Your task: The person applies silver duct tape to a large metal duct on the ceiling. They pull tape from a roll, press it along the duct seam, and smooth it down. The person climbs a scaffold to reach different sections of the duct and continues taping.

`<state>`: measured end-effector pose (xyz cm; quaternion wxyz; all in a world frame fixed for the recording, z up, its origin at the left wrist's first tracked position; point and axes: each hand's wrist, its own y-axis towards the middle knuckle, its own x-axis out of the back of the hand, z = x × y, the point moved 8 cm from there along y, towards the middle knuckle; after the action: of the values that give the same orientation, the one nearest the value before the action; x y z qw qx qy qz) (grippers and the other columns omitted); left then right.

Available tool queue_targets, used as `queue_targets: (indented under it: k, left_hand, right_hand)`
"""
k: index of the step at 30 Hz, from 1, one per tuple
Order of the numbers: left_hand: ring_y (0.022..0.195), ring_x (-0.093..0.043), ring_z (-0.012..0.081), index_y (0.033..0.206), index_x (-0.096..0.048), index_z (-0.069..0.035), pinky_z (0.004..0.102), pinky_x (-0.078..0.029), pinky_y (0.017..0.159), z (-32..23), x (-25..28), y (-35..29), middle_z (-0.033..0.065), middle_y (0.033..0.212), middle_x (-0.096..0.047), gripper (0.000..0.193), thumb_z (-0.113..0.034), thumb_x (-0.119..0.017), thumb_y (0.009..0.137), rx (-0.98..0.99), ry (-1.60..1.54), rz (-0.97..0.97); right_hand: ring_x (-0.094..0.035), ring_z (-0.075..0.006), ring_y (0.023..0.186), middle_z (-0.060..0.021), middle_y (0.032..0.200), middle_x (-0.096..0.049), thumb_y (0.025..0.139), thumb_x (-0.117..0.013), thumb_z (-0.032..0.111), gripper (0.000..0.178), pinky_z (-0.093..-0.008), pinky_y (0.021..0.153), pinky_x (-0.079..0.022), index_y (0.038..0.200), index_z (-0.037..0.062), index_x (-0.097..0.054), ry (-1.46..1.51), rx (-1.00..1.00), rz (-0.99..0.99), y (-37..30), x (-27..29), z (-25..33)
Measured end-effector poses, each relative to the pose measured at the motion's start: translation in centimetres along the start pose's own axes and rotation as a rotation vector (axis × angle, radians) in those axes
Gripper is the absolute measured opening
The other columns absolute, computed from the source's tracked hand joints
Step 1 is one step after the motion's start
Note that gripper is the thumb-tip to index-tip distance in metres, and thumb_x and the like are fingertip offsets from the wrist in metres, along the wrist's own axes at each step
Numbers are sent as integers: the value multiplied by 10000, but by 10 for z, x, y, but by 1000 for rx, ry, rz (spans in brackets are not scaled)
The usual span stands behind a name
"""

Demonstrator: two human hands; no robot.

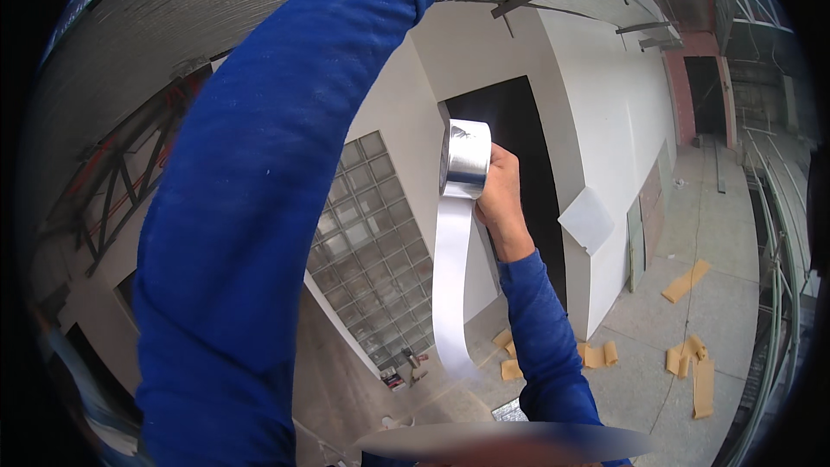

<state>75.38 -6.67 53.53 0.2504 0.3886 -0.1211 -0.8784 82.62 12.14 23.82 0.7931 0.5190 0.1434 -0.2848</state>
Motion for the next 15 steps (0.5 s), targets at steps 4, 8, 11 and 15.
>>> queue_targets:
  k: [4,8,11,15]
  left_hand:
    - [1005,-713,348,1049,-791,-109,567,-496,942,-4,-6,2,188,1040,-760,257,-268,-608,967,9,-28,81]
    - [1022,-708,341,1046,-797,-118,578,-471,948,-15,-7,9,190,1036,-763,255,-270,-607,969,56,-57,-3]
    - [1033,-709,344,1039,-804,-114,580,-471,957,-27,-24,19,185,1042,-766,249,-256,-614,962,62,-86,47]
    - [1037,-717,354,1027,-808,-88,589,-483,955,-39,-38,20,177,1056,-770,248,-236,-625,947,43,4,54]
  right_hand:
    - [-707,-146,833,-123,929,-775,940,-656,26,215,-285,736,-555,1082,-96,-761,-70,-22,-28,2,5,-8]
    - [-706,-145,828,-117,934,-778,938,-660,38,226,-287,738,-557,1100,-82,-763,-94,33,-13,0,12,7]
    - [-707,-142,827,-111,931,-777,940,-662,44,230,-288,739,-558,1108,-77,-761,-104,63,-17,0,22,19]
    - [-708,-142,828,-104,930,-771,940,-659,40,230,-285,740,-557,1108,-83,-757,-56,43,-25,-3,35,21]
